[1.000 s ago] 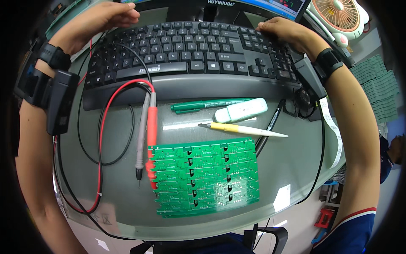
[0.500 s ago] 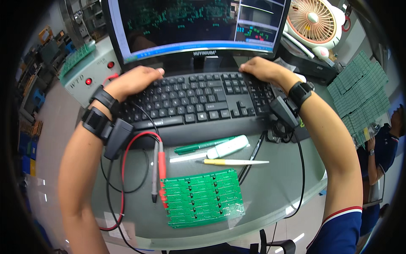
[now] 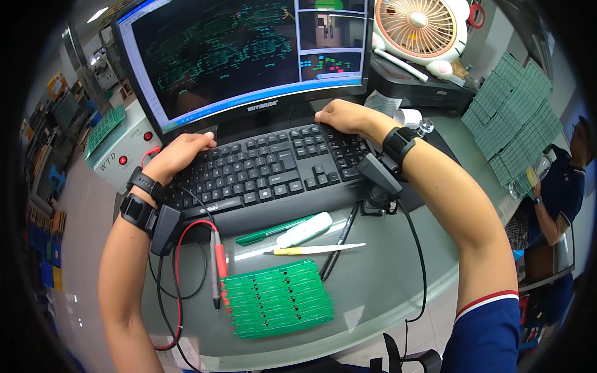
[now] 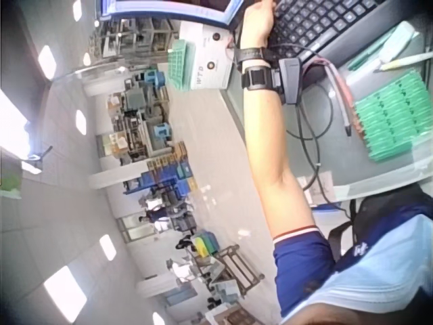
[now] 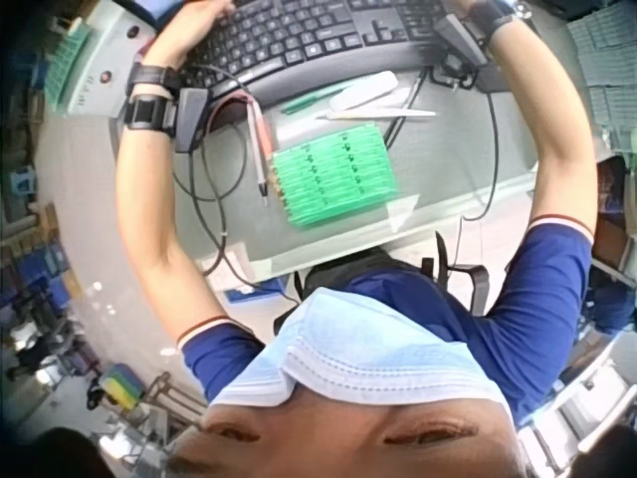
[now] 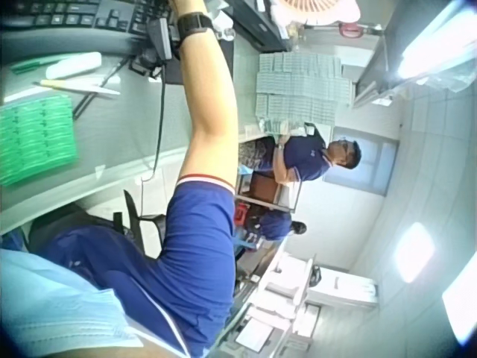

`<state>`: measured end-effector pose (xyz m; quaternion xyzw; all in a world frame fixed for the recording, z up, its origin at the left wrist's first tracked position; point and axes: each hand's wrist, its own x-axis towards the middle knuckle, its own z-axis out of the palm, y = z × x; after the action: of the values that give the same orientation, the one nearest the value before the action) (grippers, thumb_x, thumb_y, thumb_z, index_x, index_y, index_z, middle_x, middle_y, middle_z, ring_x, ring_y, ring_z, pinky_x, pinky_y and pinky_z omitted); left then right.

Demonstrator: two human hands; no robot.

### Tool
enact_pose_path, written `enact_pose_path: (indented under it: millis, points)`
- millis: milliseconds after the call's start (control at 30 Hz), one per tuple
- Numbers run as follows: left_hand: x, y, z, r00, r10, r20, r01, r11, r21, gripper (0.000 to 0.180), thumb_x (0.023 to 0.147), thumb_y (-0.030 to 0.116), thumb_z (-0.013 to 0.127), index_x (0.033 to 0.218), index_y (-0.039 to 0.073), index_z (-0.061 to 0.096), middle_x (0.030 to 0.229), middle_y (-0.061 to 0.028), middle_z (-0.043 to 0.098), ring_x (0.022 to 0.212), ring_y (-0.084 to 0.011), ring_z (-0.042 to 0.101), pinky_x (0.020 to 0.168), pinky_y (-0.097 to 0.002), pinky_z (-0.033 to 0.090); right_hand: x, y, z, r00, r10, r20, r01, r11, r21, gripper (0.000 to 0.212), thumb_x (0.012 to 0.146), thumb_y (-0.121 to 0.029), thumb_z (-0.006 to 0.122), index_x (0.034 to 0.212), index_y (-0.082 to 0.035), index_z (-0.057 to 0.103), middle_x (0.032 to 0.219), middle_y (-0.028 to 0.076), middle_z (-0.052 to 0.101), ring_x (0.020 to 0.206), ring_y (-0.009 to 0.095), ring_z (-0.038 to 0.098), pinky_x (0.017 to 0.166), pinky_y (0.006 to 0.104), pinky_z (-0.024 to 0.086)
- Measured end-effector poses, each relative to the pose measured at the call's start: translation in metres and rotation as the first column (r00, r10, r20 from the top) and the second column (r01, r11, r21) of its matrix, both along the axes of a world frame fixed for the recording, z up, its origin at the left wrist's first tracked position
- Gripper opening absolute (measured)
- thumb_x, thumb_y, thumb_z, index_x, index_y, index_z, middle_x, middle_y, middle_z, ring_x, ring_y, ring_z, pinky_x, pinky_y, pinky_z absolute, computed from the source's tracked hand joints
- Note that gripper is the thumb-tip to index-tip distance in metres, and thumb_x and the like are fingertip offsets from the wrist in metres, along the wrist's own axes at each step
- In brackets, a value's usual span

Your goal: The recorder uses multimeter probes and a computer terminal to test and verify functionality of printed circuit boards.

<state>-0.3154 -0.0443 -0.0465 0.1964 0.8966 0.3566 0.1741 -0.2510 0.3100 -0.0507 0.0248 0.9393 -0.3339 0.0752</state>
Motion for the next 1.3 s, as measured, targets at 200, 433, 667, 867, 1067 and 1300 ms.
enact_pose_path:
  millis: [200, 433, 667, 867, 1067, 1300]
  points:
    - [0.004, 0.005, 0.004, 0.999, 0.037, 0.036, -0.037, 0.999, -0.014, 0.049, 0.098, 0.04, 0.044, 0.109, -0.004, 0.064, 0.101, -0.0094, 0.065, 0.097, -0.0144, 0.057, 0.091, -0.0272, 0.041, 0.005, -0.003, 0.007, 0.998, 0.012, 0.054, -0.01, 0.999, -0.052, 0.041, 0.1, -0.029, 0.047, 0.119, 0.003, 0.062, 0.112, 0.015, 0.067, 0.1, 0.019, 0.062, 0.093, 0.0306, 0.045]
    - [0.013, 0.011, 0.012, 0.999, 0.018, 0.05, -0.018, 1.0, 0.006, 0.048, 0.095, 0.04, 0.048, 0.108, -0.002, 0.066, 0.103, -0.0076, 0.065, 0.099, -0.014, 0.056, 0.092, -0.0276, 0.039, 0.007, 0.005, 0.008, 0.996, 0.012, 0.088, -0.008, 0.999, -0.052, 0.043, 0.1, -0.032, 0.047, 0.122, 0.002, 0.06, 0.116, 0.015, 0.065, 0.106, 0.022, 0.061, 0.095, 0.0334, 0.044]
    - [0.013, 0.006, -0.003, 0.995, 0.078, 0.067, -0.087, 0.987, 0.136, 0.048, 0.095, 0.039, 0.051, 0.108, -0.005, 0.065, 0.103, -0.0083, 0.066, 0.095, -0.016, 0.059, 0.091, -0.0283, 0.042, 0.011, -0.016, 0.013, 0.991, 0.069, 0.117, -0.067, 0.998, -0.018, 0.044, 0.098, -0.036, 0.048, 0.119, 0.0, 0.062, 0.11, 0.017, 0.067, 0.102, 0.024, 0.062, 0.093, 0.0358, 0.044]
    - [0.003, 0.01, -0.006, 0.995, -0.064, -0.081, 0.06, 0.997, -0.049, 0.049, 0.097, 0.043, 0.047, 0.091, 0.0, 0.069, 0.094, -0.0075, 0.067, 0.093, -0.016, 0.057, 0.09, -0.0305, 0.041, -0.009, -0.007, 0.008, 0.992, 0.124, 0.016, -0.123, 0.948, 0.293, 0.041, 0.097, -0.034, 0.046, 0.107, -0.001, 0.066, 0.105, 0.018, 0.068, 0.099, 0.027, 0.063, 0.09, 0.0387, 0.046]
    - [-0.008, -0.005, 0.006, 0.997, 0.079, 0.008, -0.078, 0.99, -0.114, 0.059, 0.086, 0.064, 0.051, 0.095, 0.008, 0.066, 0.096, -0.0023, 0.06, 0.095, -0.0123, 0.051, 0.092, -0.0296, 0.036, -0.012, -0.016, 0.028, 0.993, 0.071, 0.098, -0.097, 0.95, 0.297, 0.037, 0.098, -0.035, 0.048, 0.11, -0.006, 0.067, 0.107, 0.011, 0.068, 0.098, 0.021, 0.061, 0.089, 0.0349, 0.045]
    - [0.0, 0.005, -0.007, 0.984, 0.101, 0.144, -0.1, 0.995, -0.012, 0.045, 0.091, 0.05, 0.053, 0.094, 0.008, 0.067, 0.081, 0.0025, 0.064, 0.067, -0.0056, 0.06, 0.067, -0.0195, 0.047, -0.004, -0.009, 0.018, 0.991, 0.0, 0.131, -0.053, 0.914, 0.403, 0.045, 0.099, -0.038, 0.047, 0.116, 0.0, 0.064, 0.111, 0.012, 0.067, 0.103, 0.022, 0.06, 0.094, 0.0366, 0.042]
